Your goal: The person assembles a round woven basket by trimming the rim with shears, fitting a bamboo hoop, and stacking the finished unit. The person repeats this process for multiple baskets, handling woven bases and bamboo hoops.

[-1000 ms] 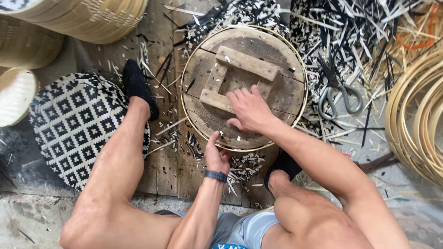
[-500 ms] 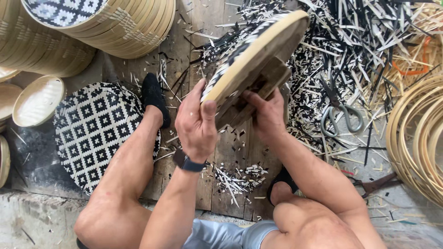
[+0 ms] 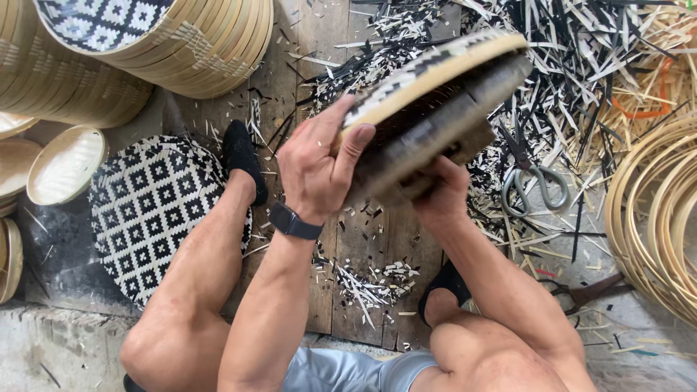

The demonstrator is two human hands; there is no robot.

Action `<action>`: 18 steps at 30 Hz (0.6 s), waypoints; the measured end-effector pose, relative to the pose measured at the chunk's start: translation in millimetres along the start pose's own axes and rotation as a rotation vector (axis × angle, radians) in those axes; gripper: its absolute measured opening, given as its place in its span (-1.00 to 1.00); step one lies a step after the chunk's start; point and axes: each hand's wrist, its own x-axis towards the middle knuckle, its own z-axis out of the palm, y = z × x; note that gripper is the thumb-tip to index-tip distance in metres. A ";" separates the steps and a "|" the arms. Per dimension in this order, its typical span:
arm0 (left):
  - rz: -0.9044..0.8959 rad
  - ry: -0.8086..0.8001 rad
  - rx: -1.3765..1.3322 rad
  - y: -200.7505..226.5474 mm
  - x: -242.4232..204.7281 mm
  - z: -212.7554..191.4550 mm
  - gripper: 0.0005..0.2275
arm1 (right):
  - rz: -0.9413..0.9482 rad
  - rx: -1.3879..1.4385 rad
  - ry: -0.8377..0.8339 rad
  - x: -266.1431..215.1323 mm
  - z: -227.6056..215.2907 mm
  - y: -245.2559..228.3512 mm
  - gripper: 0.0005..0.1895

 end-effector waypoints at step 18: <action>-0.413 0.330 -0.106 -166.5 13.7 -106.8 -0.42 | 0.153 0.034 -0.115 -15.9 -24.6 -13.4 -0.33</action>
